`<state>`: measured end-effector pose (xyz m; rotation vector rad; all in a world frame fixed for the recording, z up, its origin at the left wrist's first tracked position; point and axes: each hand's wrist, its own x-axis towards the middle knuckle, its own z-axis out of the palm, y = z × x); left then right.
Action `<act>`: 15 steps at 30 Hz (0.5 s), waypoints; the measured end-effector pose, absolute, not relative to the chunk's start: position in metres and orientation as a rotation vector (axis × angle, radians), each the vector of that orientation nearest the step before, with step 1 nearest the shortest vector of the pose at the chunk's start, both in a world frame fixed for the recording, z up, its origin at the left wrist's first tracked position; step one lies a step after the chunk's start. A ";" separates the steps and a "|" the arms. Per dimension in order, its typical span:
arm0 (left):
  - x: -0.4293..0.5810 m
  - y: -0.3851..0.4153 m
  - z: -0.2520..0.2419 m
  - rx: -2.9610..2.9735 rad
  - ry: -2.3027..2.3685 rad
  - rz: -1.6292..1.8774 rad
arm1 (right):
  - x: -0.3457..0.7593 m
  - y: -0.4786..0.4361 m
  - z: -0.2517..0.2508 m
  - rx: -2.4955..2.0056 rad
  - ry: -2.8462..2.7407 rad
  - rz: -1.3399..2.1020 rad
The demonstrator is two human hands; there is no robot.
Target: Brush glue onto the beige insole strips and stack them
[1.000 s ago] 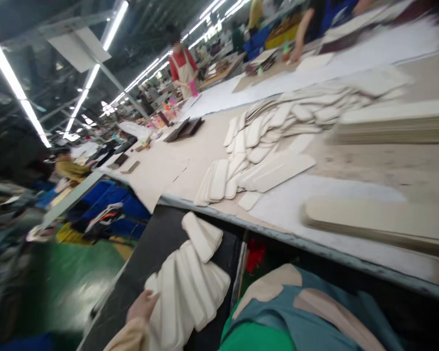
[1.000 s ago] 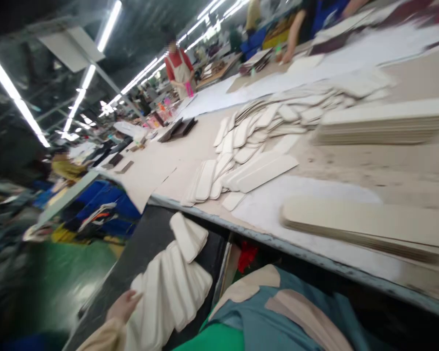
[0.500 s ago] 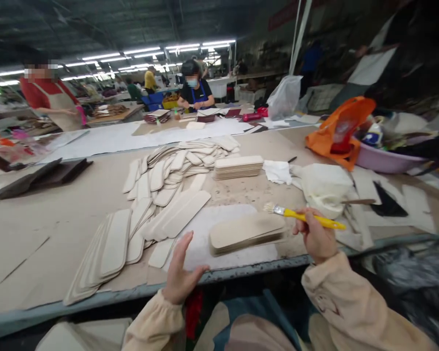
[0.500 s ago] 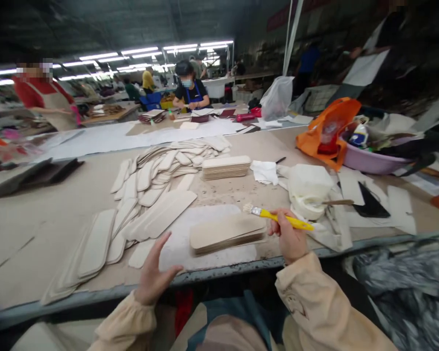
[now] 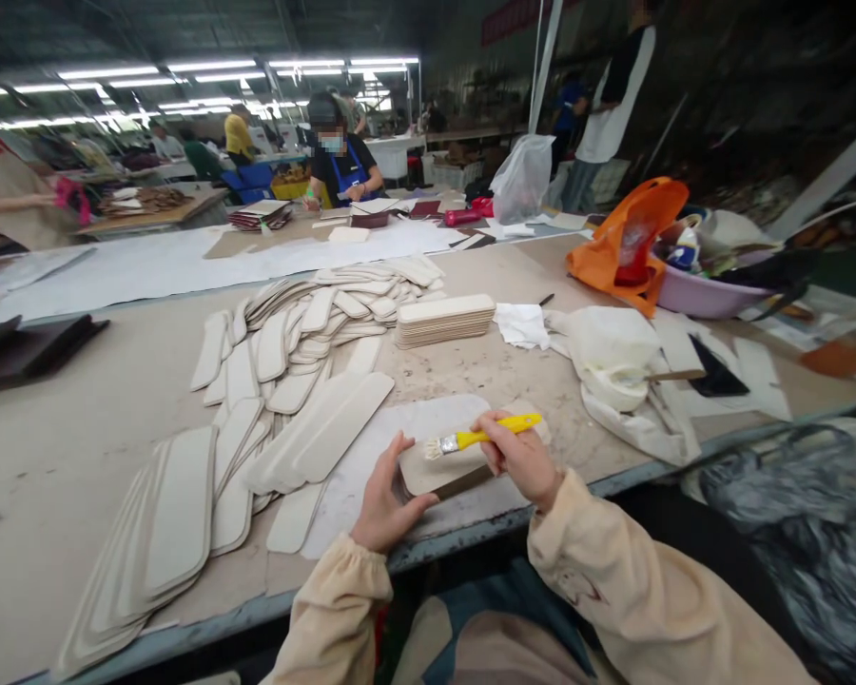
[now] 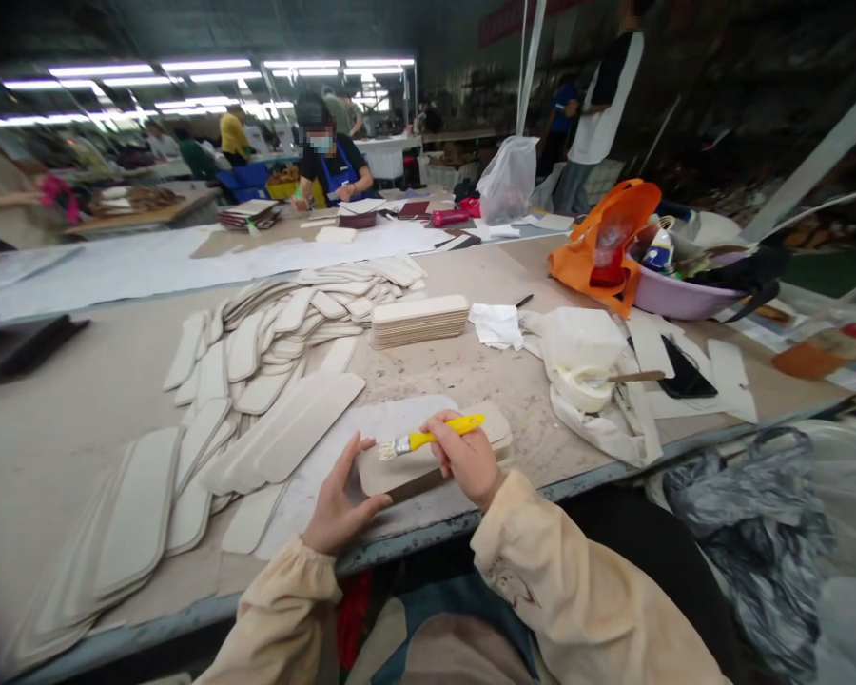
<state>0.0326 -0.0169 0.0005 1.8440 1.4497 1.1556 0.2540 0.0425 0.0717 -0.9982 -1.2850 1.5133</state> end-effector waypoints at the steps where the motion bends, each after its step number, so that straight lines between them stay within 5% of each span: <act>1: 0.033 -0.017 0.001 1.838 1.452 1.157 | 0.248 0.043 0.073 -1.007 -1.315 1.525; 15: 0.034 -0.015 0.003 1.912 1.543 1.104 | 0.238 0.049 0.077 -1.293 -1.615 1.245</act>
